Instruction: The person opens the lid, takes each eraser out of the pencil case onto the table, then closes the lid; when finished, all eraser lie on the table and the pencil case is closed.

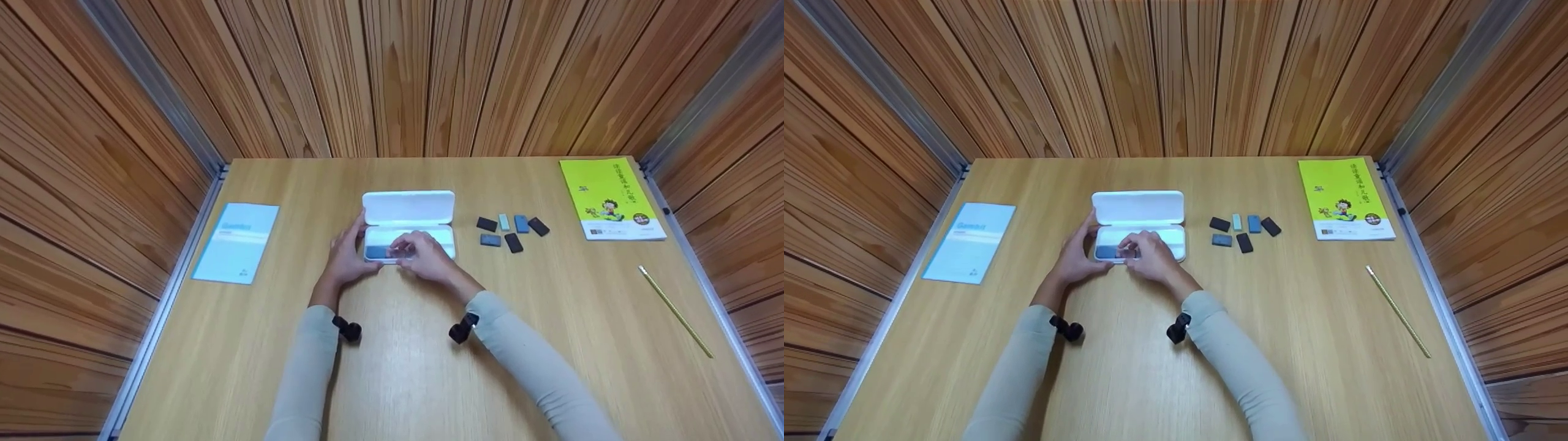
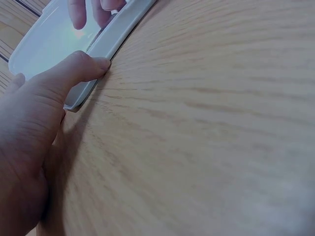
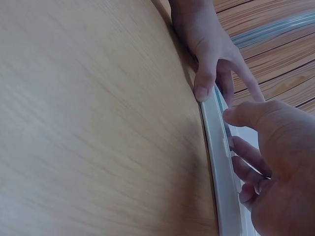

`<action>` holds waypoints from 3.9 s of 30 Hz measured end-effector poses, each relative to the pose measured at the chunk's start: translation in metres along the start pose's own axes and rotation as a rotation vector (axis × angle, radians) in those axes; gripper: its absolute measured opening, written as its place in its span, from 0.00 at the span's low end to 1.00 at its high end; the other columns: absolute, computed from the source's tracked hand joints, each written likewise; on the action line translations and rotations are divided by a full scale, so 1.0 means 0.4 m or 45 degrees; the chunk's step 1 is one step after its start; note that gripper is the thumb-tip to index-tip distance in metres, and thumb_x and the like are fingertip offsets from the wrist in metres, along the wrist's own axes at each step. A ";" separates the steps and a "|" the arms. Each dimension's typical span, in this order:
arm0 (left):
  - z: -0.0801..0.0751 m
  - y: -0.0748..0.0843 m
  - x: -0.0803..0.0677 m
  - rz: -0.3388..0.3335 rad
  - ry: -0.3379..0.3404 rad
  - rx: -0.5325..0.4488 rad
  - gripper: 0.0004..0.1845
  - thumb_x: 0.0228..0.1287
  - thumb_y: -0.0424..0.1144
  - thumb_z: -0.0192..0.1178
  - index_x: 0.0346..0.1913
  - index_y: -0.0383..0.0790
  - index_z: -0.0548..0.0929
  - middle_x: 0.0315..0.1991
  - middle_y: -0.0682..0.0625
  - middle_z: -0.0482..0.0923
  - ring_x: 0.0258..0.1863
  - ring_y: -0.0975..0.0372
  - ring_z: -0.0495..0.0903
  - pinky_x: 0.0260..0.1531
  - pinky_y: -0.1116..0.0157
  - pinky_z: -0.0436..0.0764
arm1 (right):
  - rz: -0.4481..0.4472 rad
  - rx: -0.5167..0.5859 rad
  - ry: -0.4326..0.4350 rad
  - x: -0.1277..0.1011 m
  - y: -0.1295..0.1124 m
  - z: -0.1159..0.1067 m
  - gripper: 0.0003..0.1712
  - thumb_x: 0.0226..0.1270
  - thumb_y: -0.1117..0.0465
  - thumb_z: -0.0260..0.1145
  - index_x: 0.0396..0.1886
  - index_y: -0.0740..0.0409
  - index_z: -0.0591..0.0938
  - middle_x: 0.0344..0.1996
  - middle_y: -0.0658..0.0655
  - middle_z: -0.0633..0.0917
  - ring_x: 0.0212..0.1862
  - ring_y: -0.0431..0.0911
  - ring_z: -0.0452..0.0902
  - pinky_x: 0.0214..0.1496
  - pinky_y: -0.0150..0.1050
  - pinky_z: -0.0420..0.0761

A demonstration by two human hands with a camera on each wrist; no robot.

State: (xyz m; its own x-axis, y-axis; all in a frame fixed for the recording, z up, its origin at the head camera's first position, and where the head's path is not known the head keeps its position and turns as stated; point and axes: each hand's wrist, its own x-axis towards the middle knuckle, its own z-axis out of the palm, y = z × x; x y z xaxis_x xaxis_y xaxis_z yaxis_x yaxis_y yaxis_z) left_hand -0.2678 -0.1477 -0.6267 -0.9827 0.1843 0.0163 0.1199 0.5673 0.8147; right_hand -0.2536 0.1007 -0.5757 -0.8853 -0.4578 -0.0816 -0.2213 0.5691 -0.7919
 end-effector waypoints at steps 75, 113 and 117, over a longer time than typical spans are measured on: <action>0.006 0.009 0.000 -0.049 0.011 -0.023 0.72 0.55 0.46 0.88 0.94 0.66 0.48 0.80 0.49 0.77 0.83 0.49 0.68 0.88 0.40 0.53 | -0.075 0.163 -0.028 0.016 0.049 -0.062 0.16 0.87 0.57 0.68 0.68 0.49 0.86 0.55 0.58 0.90 0.55 0.50 0.84 0.59 0.42 0.81; 0.003 0.000 -0.001 0.004 0.006 -0.032 0.71 0.56 0.47 0.87 0.94 0.64 0.47 0.80 0.50 0.77 0.81 0.51 0.69 0.86 0.40 0.54 | -0.041 0.163 0.272 -0.146 0.211 -0.305 0.22 0.83 0.70 0.67 0.72 0.68 0.82 0.59 0.73 0.89 0.51 0.39 0.82 0.54 0.25 0.80; 0.005 0.002 -0.001 0.001 0.007 -0.037 0.71 0.57 0.48 0.87 0.94 0.65 0.47 0.79 0.51 0.77 0.81 0.51 0.69 0.86 0.40 0.54 | -0.041 0.157 0.304 -0.176 0.235 -0.336 0.22 0.82 0.71 0.68 0.71 0.69 0.82 0.59 0.74 0.89 0.50 0.35 0.82 0.54 0.23 0.80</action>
State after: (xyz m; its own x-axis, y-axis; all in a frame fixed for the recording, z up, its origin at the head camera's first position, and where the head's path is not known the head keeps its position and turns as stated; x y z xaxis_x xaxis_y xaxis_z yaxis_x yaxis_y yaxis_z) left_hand -0.2672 -0.1457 -0.6272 -0.9834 0.1805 0.0203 0.1169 0.5434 0.8313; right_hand -0.2671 0.2781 -0.5632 -0.9533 -0.2916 0.0786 -0.2126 0.4627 -0.8606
